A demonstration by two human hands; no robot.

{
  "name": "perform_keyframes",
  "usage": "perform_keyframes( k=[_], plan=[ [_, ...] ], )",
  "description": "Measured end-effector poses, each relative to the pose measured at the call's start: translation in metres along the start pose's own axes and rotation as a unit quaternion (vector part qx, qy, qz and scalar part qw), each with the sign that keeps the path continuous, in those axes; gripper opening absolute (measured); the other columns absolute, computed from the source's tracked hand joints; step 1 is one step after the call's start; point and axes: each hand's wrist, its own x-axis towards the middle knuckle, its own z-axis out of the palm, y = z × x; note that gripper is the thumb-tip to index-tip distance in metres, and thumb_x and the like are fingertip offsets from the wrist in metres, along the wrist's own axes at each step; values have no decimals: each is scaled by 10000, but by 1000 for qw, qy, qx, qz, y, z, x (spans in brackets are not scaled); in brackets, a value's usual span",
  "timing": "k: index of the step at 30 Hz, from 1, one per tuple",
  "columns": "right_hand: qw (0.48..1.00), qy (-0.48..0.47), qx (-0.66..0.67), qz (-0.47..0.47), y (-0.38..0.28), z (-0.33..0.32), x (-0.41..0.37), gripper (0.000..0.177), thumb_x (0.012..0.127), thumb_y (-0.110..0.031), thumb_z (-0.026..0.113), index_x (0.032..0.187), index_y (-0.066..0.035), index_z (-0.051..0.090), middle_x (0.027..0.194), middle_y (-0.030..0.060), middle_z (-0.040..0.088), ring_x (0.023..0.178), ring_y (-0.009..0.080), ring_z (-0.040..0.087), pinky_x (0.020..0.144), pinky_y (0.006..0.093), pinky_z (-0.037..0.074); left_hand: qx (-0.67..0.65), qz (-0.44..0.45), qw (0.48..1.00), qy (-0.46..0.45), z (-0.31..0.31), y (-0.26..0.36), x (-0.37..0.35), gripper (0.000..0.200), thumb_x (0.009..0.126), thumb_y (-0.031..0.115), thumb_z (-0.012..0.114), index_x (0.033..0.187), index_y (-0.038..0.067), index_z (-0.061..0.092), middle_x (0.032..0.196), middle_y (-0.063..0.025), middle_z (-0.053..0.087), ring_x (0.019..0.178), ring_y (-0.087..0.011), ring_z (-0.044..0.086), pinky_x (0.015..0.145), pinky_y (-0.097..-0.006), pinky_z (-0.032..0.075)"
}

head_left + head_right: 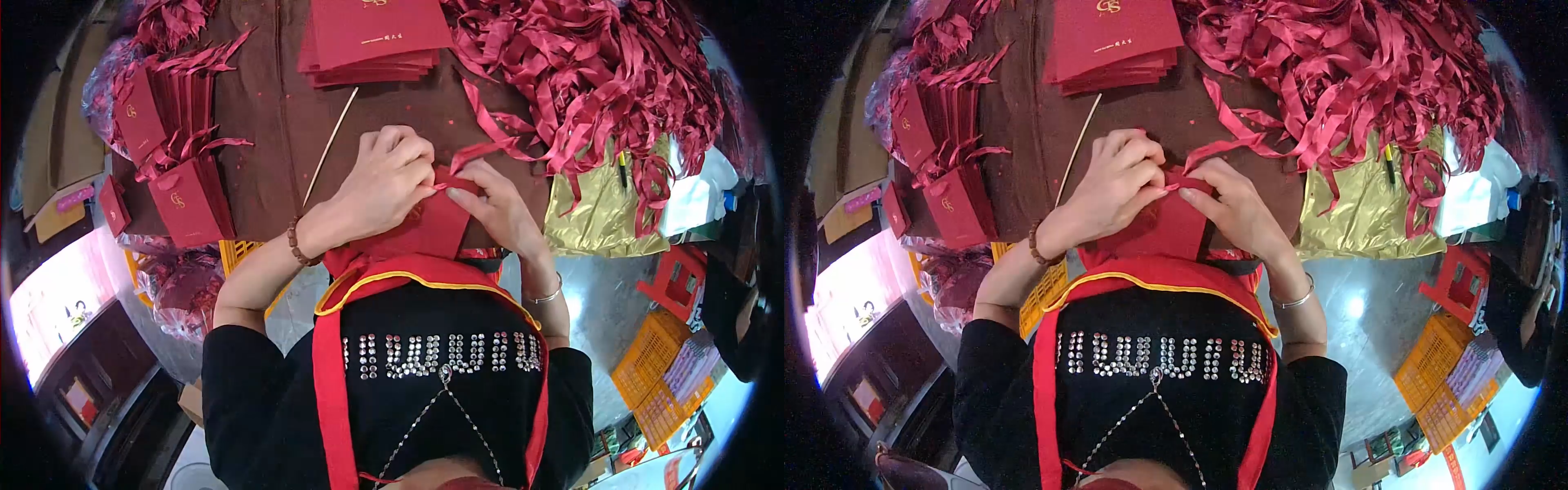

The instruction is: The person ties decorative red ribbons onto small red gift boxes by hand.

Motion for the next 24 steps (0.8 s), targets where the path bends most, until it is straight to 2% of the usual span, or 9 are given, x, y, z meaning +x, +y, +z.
perform_keyframes(
  k=[7, 9, 10, 12, 16, 18, 20, 22, 24],
  plan=[
    [1000, -4, 27, -6, 1, 0, 1, 177, 865, -128, 616, 978, 7, 597, 916, 43, 516, 820, 123, 494, 685, 239, 400, -16, 28, 999, -18, -17, -7, -5, 107, 766, 130, 672, 808, 82, 586, 1068, -59, 539, 1071, -290, 475, 885, -409, 355],
    [1000, -8, 17, -1, -1, -2, 0, 176, 865, -129, 615, 975, 8, 597, 910, 42, 514, 811, 121, 489, 678, 235, 395, -145, -82, 985, 40, -21, -21, -2, 107, 835, 154, 615, 828, 48, 613, 1018, -96, 563, 970, -282, 534, 826, -362, 406],
    [1000, -10, 7, 6, -3, -3, -1, 175, 866, -131, 614, 971, 8, 598, 905, 41, 512, 803, 119, 484, 671, 232, 390, -143, -84, 985, 40, -25, -29, -1, 107, 835, 154, 615, 828, 48, 613, 1018, -96, 563, 970, -282, 534, 826, -362, 406],
    [1000, -9, 13, 10, -4, -3, -1, 173, 856, -120, 624, 968, 9, 596, 903, 40, 511, 804, 117, 482, 670, 230, 388, -90, -227, 970, -16, -32, -42, 0, 226, 877, 189, 577, 801, -22, 603, 814, -111, 590, 784, -230, 565, 712, -308, 431],
    [999, -8, 14, -42, -5, 0, 0, 177, 818, -83, 662, 937, 20, 580, 898, 40, 508, 792, 108, 471, 652, 228, 386, -168, -309, 927, -132, -23, -44, 5, 242, 876, 197, 590, 769, -20, 599, 695, -70, 581, 683, -163, 540, 671, -301, 418],
    [999, -12, -4, -45, -8, 0, 1, 182, 815, -75, 669, 934, 19, 568, 898, 35, 512, 768, 97, 498, 626, 219, 400, -334, -278, 891, -133, -17, -50, 9, 234, 866, 185, 609, 731, -5, 598, 666, -19, 576, 639, -108, 514, 633, -272, 400],
    [998, -17, -24, -47, -7, 1, -1, 188, 812, -68, 675, 931, 18, 557, 898, 30, 517, 743, 87, 526, 600, 210, 414, -424, -277, 861, 42, -6, -57, 11, 170, 851, 147, 626, 715, 48, 598, 708, 11, 579, 649, -70, 508, 625, -210, 385],
    [970, -78, 200, 115, 1, 7, -6, 202, 833, -85, 666, 957, 11, 539, 890, 21, 523, 669, 75, 586, 529, 187, 439, -587, -342, 716, 159, -8, -67, 11, 151, 872, 160, 610, 761, 60, 591, 710, 12, 573, 662, -68, 507, 632, -206, 380],
    [976, -56, 182, 106, 0, 9, -6, 232, 843, -93, 663, 1002, 8, 528, 843, 8, 542, 613, 75, 614, 487, 174, 449, -584, -356, 715, 147, -9, -66, 9, 140, 886, 172, 597, 800, 62, 582, 721, 19, 570, 673, -68, 504, 621, -206, 376]
  ],
)
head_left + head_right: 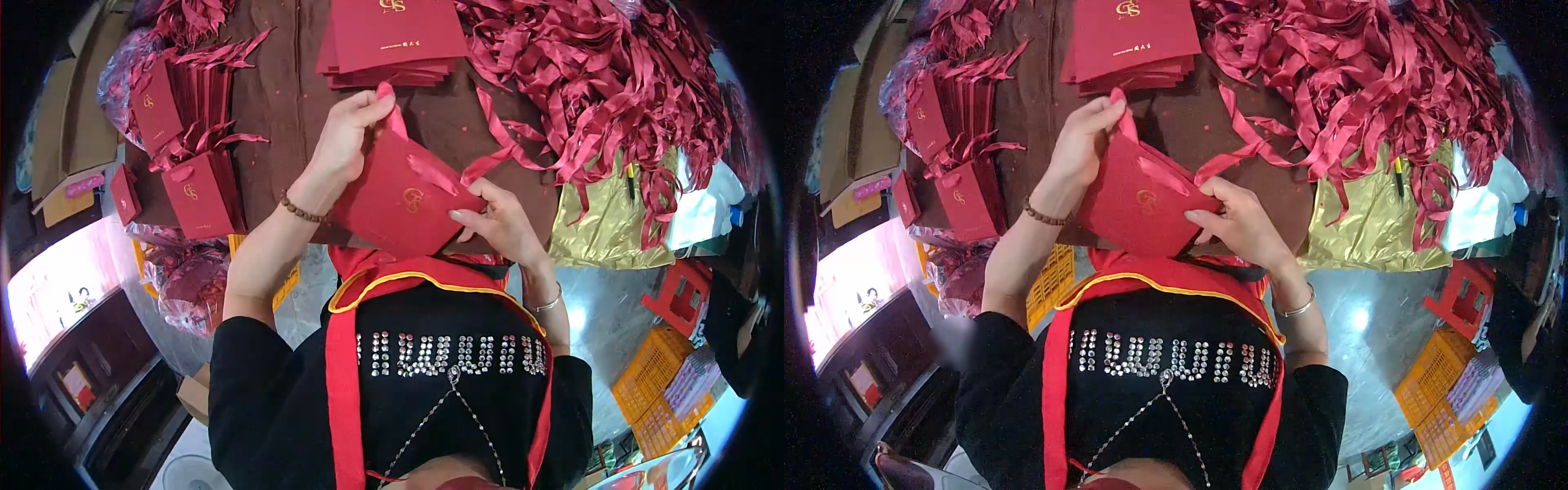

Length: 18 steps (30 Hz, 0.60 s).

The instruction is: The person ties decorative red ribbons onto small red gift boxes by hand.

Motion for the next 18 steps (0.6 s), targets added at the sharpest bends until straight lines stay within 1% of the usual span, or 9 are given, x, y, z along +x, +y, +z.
perform_keyframes(
  k=[3, 7, 9, 10, 12, 14, 15, 16, 18],
  plan=[
    [999, 23, -10, 20, -6, -1, 2, 251, 839, -89, 667, 1019, 16, 528, 774, -5, 559, 594, 64, 604, 494, 173, 443, -54, 6, 995, 86, -1, -11, -5, 163, 883, 210, 612, 769, 97, 586, 664, 44, 517, 597, -67, 447, 584, -225, 352],
    [999, 20, -20, 31, -12, -9, 0, 278, 830, -86, 675, 1048, 8, 530, 731, -22, 574, 579, 64, 600, 497, 176, 445, -89, -22, 994, 61, 6, -1, -13, 149, 893, 219, 599, 847, 77, 606, 726, 21, 548, 661, -84, 489, 638, -222, 383],
    [999, 30, -19, 25, -11, -17, -2, 286, 828, -88, 677, 1056, 2, 530, 730, -24, 579, 578, 67, 601, 498, 178, 447, -60, -76, 995, 37, 16, 13, -32, 203, 895, 200, 593, 1002, 28, 611, 877, -7, 603, 799, -93, 546, 756, -225, 427],
    [999, 45, 19, 14, -9, -22, -3, 296, 829, -75, 670, 1077, -1, 524, 734, -21, 587, 582, 73, 598, 506, 184, 454, -60, -74, 995, 32, 15, 13, -40, 203, 895, 200, 593, 1002, 28, 611, 877, -7, 603, 799, -93, 546, 756, -225, 427],
    [996, 73, 50, -5, -9, -28, -3, 308, 831, -61, 663, 1097, -4, 519, 738, -19, 595, 587, 78, 596, 513, 191, 461, 69, -70, 984, -148, 10, 13, -50, 319, 891, 177, 593, 1148, -9, 563, 1033, -33, 608, 925, -101, 557, 869, -247, 427],
    [979, 110, 166, -30, -18, -25, 1, 413, 828, -9, 636, 1200, -16, 458, 878, 21, 608, 659, 84, 592, 564, 211, 486, 58, -52, 987, -138, 13, 12, -54, 348, 882, 151, 598, 1179, -22, 545, 1086, -46, 600, 982, -96, 541, 889, -263, 429],
    [984, 128, 112, -56, -15, -25, 2, 530, 825, 16, 619, 1293, -33, 374, 1117, 71, 533, 785, 91, 573, 610, 225, 496, 73, -52, 990, -112, 19, 27, -57, 346, 881, 142, 597, 1177, -29, 544, 1068, -46, 604, 962, -96, 545, 855, -264, 446],
    [971, 172, 129, -109, -13, -21, 9, 594, 830, 2, 617, 1338, -48, 314, 1288, 86, 394, 938, 129, 544, 695, 243, 497, 71, -39, 989, -127, 26, 38, -59, 346, 881, 142, 597, 1177, -29, 544, 1068, -46, 604, 962, -96, 545, 855, -264, 446],
    [943, 274, -72, -174, 1, -14, 15, 633, 827, -5, 618, 1365, -54, 289, 1333, 80, 337, 1041, 161, 498, 775, 265, 483, 140, 38, 985, -95, 35, 57, -64, 353, 879, 142, 597, 1177, -39, 542, 1040, -40, 613, 958, -88, 538, 841, -269, 454]
  ],
)
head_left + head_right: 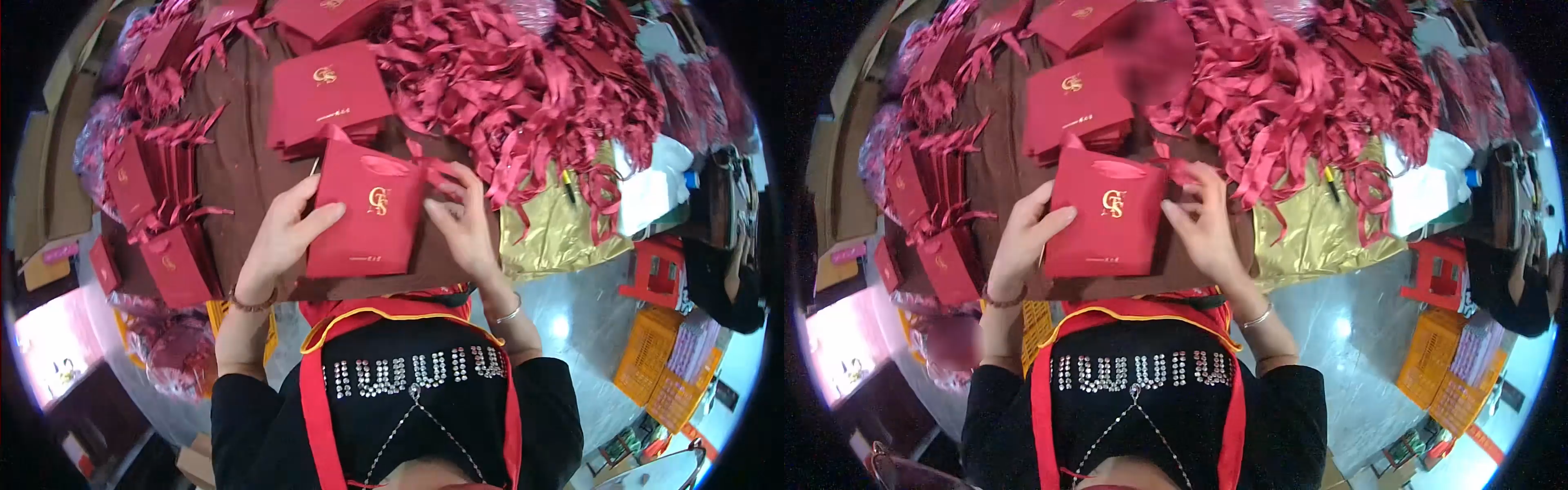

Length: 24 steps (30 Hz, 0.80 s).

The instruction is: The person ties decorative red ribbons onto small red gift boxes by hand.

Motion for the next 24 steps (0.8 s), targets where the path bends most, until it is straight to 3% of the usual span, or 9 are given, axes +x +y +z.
perform_keyframes(
  k=[2, 4, 7, 8, 12, 18, 20, 22, 24],
  plan=[
    [996, -88, 11, -3, -17, 9, -16, 685, 864, -108, 597, 1425, -75, 206, 1406, 89, 277, 1156, 192, 433, 885, 325, 446, 153, 57, 986, -24, 4, 14, 0, 386, 875, 157, 589, 1204, -35, 523, 1049, -84, 627, 954, -164, 584, 846, -296, 455],
    [932, -199, 302, 36, -25, 23, -32, 706, 937, -354, 495, 1470, -124, 93, 1506, 75, 154, 1309, 247, 306, 1039, 369, 322, 315, 168, 933, -53, 25, 15, -1, 426, 863, 190, 594, 1224, -21, 510, 1055, -156, 622, 957, -295, 604, 851, -339, 459],
    [741, -157, 605, 246, -13, 20, -40, 461, 986, -379, 377, 1414, -242, 271, 1397, 15, 374, 1240, 191, 409, 983, 393, 411, 522, 271, 805, -74, 65, -11, 4, 420, 837, 280, 609, 1167, 24, 565, 1179, -171, 552, 1066, -329, 524, 907, -442, 380],
    [798, -74, 537, 263, -4, 21, -36, 406, 976, -350, 423, 1345, -188, 378, 1270, 35, 494, 1155, 192, 489, 929, 382, 455, 540, 291, 786, -73, 76, -17, 3, 398, 833, 279, 607, 1145, 34, 580, 1190, -163, 545, 1066, -318, 515, 905, -447, 368],
    [816, -76, 488, 300, 13, -5, -29, 407, 943, -192, 503, 1316, -64, 406, 1248, 89, 525, 1107, 203, 544, 942, 361, 451, 416, 290, 854, -116, 73, -54, 5, 355, 808, 189, 635, 1134, 58, 587, 1150, -142, 567, 1052, -318, 518, 884, -409, 386],
    [822, -60, 459, 332, 16, -22, -50, 443, 932, -147, 515, 1343, -56, 375, 1301, 87, 495, 1180, 208, 498, 993, 363, 415, 475, 231, 840, 122, 31, -72, 22, 495, 816, 220, 637, 1260, 72, 478, 1224, -151, 485, 1078, -359, 474, 888, -429, 391],
    [824, -75, 463, 318, 14, -22, -50, 458, 927, -156, 529, 1344, -49, 374, 1304, 72, 493, 1183, 213, 496, 989, 345, 410, 470, 232, 842, 131, 29, -77, 21, 512, 813, 162, 646, 1281, 66, 461, 1167, -138, 505, 981, -312, 510, 837, -389, 424],
    [853, -89, 418, 299, 11, -19, -53, 463, 932, -141, 513, 1354, -34, 355, 1317, 92, 475, 1195, 208, 485, 990, 350, 407, 288, 69, 952, 78, 31, -72, 19, 512, 813, 86, 652, 1286, 40, 461, 1108, -110, 527, 901, -192, 535, 774, -290, 459],
    [880, -105, 369, 279, 11, -21, -54, 469, 937, -127, 498, 1364, -19, 336, 1331, 112, 458, 1207, 204, 473, 990, 354, 405, 311, 101, 941, 85, 25, -88, 23, 504, 804, 51, 656, 1275, 45, 475, 1022, -85, 524, 759, -132, 506, 666, -247, 454]
  ],
)
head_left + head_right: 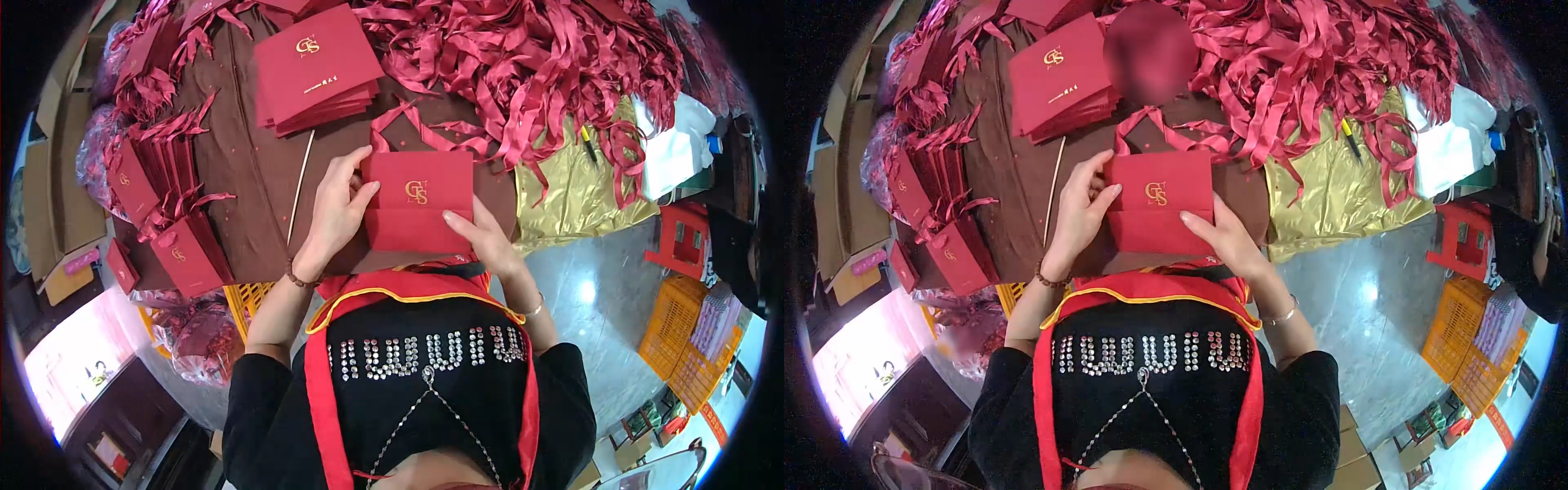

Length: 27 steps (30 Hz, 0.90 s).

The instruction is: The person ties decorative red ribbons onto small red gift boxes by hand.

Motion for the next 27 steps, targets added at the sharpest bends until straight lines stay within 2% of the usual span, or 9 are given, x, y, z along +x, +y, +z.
perform_keyframes(
  k=[2, 3, 4, 6, 9, 14, 20, 24, 27],
  plan=[
    [905, 98, -404, -95, -1, -9, -6, 497, 930, -183, 533, 1353, -7, 340, 1179, 110, 553, 1039, 182, 574, 877, 296, 469, 56, 14, 998, -14, 2, -6, -2, 490, 809, 59, 653, 1269, 62, 486, 981, -87, 523, 717, -142, 509, 649, -260, 453],
    [878, 148, -452, -51, -13, -3, -10, 492, 896, -188, 593, 1305, 0, 395, 963, 94, 599, 768, 136, 611, 680, 250, 499, 56, 12, 998, -16, 3, -5, -2, 490, 809, 59, 653, 1269, 62, 486, 981, -87, 523, 717, -142, 509, 649, -260, 453],
    [879, 148, -450, -50, -13, -8, -10, 492, 896, -188, 593, 1305, 0, 395, 963, 94, 599, 768, 136, 611, 680, 250, 499, 91, 27, 995, -12, 4, -2, -2, 486, 810, 71, 656, 1267, 72, 491, 964, -86, 526, 685, -145, 506, 631, -263, 448],
    [742, 210, -588, -243, -11, -22, -8, 435, 865, -135, 624, 1247, -5, 460, 827, 80, 575, 587, 99, 546, 539, 241, 456, 126, 41, 991, -10, 3, 4, -1, 481, 812, 84, 658, 1265, 82, 496, 948, -86, 529, 653, -149, 503, 612, -266, 443],
    [762, 199, -568, -238, -12, -26, -8, 338, 839, -93, 642, 1147, 4, 544, 806, 66, 563, 576, 108, 529, 522, 247, 426, 130, 16, 991, 43, 0, 5, 4, 419, 834, 118, 643, 1234, 83, 526, 749, -66, 552, 597, -153, 508, 567, -274, 432],
    [752, 201, -570, -263, -8, -24, -5, 243, 832, -94, 646, 1057, -11, 604, 752, 48, 549, 583, 117, 520, 520, 250, 416, 49, -2, 997, 53, -13, 13, 18, 341, 860, 137, 612, 1187, 68, 548, 798, -111, 627, 654, -202, 587, 585, -315, 461],
    [751, 195, -578, -251, -13, -22, -8, 224, 831, -154, 634, 1015, -28, 615, 771, 95, 571, 692, 250, 591, 607, 332, 471, 63, 184, 981, -23, 32, 70, 70, 234, 842, 146, 611, 1054, 47, 612, 887, -128, 645, 748, -241, 633, 652, -321, 489],
    [720, 223, -591, -288, -7, -23, -9, 219, 828, -159, 629, 1004, -30, 614, 772, 95, 571, 695, 254, 592, 608, 337, 471, 309, 282, 906, -68, 81, 93, 83, 219, 843, 258, 607, 835, 41, 636, 810, -98, 629, 724, -283, 608, 621, -392, 460],
    [747, 216, -562, -282, -4, -25, -10, 214, 841, -147, 622, 1014, -23, 609, 787, 89, 593, 692, 211, 603, 605, 309, 476, 300, 316, 899, -45, 106, 77, 92, 191, 818, 222, 630, 780, 35, 624, 740, -104, 599, 697, -280, 592, 618, -388, 434]
  ],
)
